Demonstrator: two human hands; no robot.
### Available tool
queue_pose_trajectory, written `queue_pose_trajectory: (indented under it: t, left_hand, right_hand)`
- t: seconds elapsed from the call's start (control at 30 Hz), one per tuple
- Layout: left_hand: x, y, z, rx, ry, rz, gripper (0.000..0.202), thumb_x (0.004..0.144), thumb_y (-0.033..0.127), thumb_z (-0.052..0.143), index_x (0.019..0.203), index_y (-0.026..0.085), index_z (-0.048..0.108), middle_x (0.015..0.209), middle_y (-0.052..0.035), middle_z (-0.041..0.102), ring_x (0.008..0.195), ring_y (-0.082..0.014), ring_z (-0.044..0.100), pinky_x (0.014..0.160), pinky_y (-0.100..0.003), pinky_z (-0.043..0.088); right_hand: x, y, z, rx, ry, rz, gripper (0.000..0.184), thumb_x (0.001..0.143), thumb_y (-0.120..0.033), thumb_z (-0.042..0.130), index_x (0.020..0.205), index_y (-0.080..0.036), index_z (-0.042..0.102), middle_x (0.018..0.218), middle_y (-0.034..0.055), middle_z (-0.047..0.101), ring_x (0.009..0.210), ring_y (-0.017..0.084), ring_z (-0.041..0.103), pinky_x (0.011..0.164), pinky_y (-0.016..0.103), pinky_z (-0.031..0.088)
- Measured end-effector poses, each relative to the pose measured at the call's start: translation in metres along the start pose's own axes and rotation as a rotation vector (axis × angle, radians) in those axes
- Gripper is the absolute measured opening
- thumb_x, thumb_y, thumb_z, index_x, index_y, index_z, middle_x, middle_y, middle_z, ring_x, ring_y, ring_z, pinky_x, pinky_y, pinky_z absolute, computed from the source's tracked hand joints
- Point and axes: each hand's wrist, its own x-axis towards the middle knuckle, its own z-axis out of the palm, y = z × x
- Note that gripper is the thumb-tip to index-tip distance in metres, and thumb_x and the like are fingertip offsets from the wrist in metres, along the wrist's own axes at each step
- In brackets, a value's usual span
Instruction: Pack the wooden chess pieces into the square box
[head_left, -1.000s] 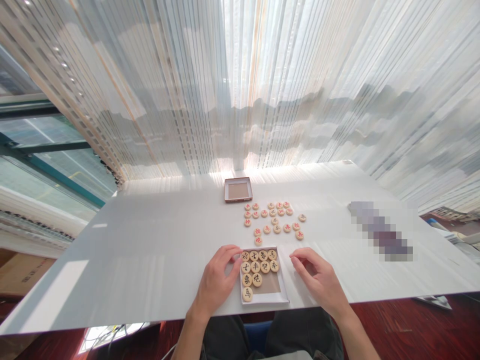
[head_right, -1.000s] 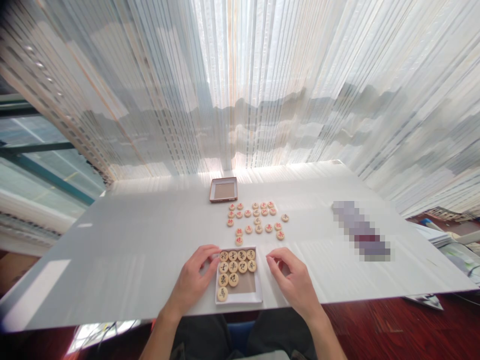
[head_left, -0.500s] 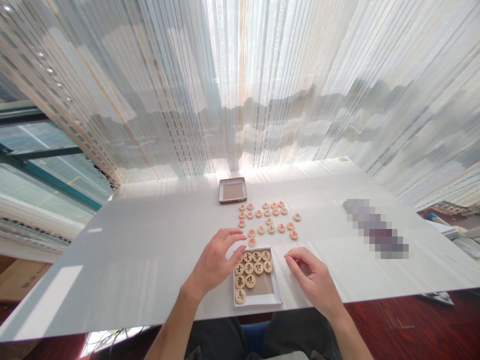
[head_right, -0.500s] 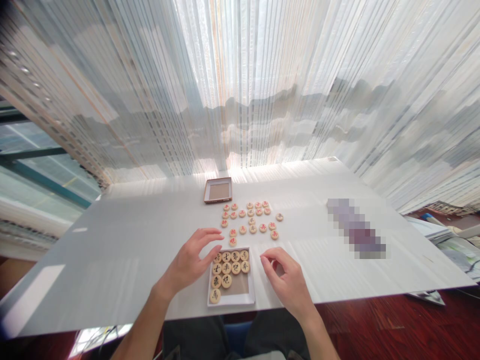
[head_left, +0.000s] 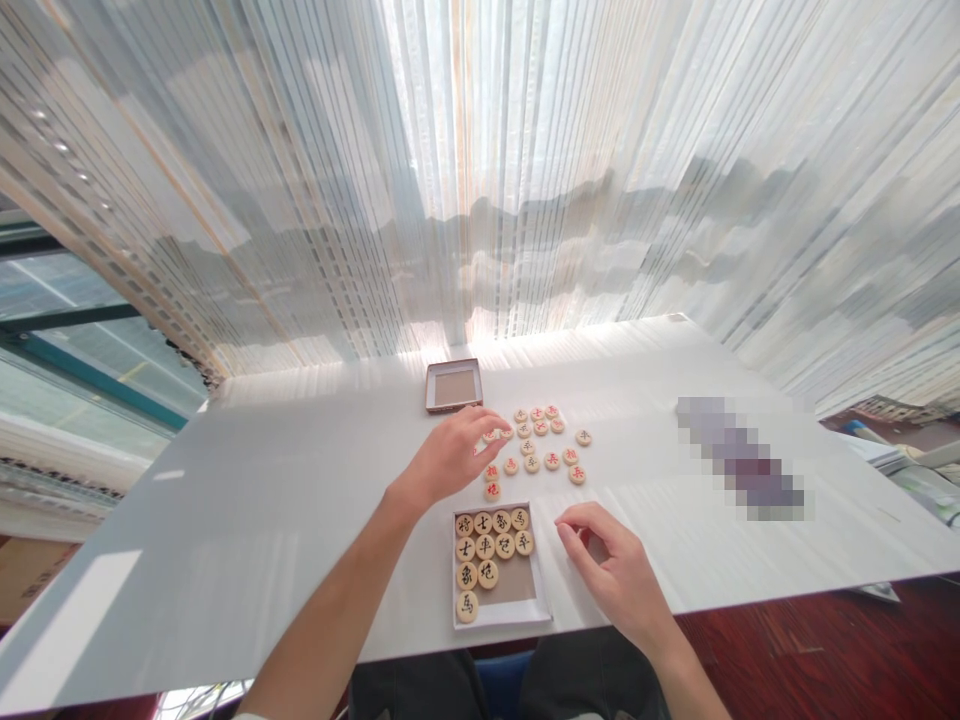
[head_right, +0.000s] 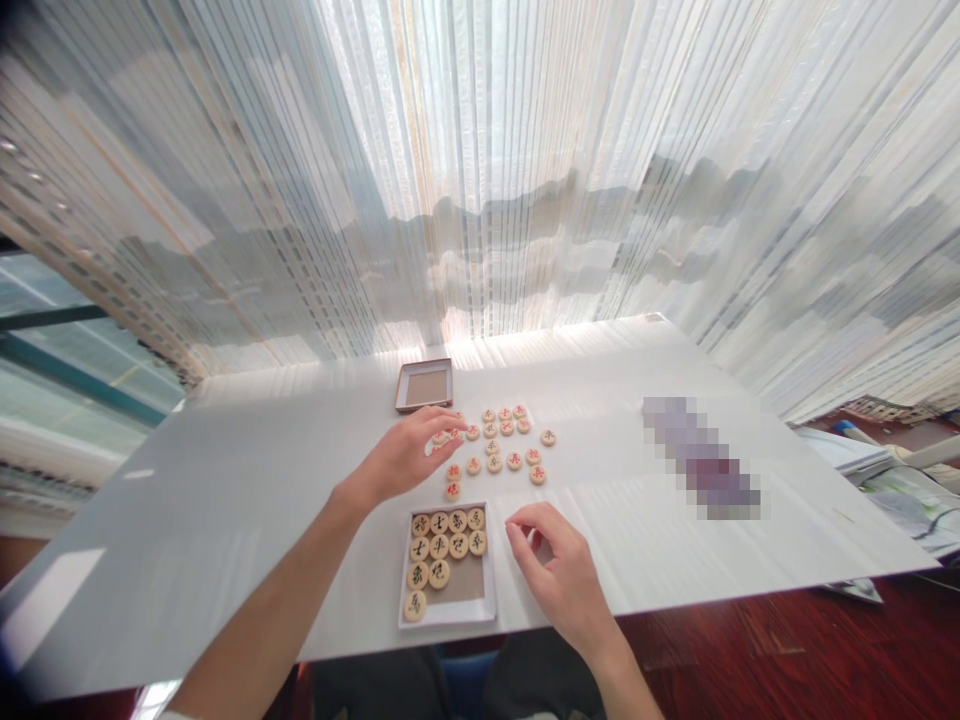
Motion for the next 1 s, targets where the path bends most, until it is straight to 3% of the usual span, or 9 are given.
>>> queue_pose_trajectory:
  t: [0.33, 0.7, 1.0]
  left_hand:
    - [0.025, -0.005, 0.024, 0.012, -0.107, 0.047, 0.017, 0.096, 0.028, 0.059, 0.109, 0.027, 0.070, 0.104, -0.0024, 0.072, 0.090, -0.0185, 0.069, 0.083, -0.030, 0.055]
    - [0.029, -0.016, 0.024, 0.049, -0.134, 0.030, 0.014, 0.096, 0.029, 0.059, 0.104, 0.024, 0.070, 0.098, -0.0009, 0.074, 0.084, -0.0171, 0.069, 0.077, -0.029, 0.054]
    - [0.040, -0.003, 0.042, 0.039, -0.162, 0.080, 0.015, 0.093, 0.023, 0.062, 0.105, 0.026, 0.070, 0.099, 0.0006, 0.073, 0.085, -0.0157, 0.069, 0.076, -0.025, 0.052]
  right_hand:
    - [0.001, -0.001, -0.001, 0.008, 0.009, 0.000, 0.024, 0.099, -0.039, 0.052, 0.090, -0.022, 0.066, 0.088, 0.0055, 0.070, 0.079, 0.020, 0.065, 0.070, 0.030, 0.054]
    - [0.003, 0.002, -0.001, 0.032, -0.015, 0.005, 0.022, 0.098, -0.038, 0.053, 0.089, -0.023, 0.065, 0.089, 0.0056, 0.070, 0.081, 0.021, 0.065, 0.072, 0.030, 0.053]
    - [0.002, 0.001, 0.000, 0.027, -0.002, 0.001, 0.023, 0.099, -0.038, 0.052, 0.089, -0.022, 0.065, 0.088, 0.0061, 0.069, 0.078, 0.020, 0.063, 0.070, 0.030, 0.052]
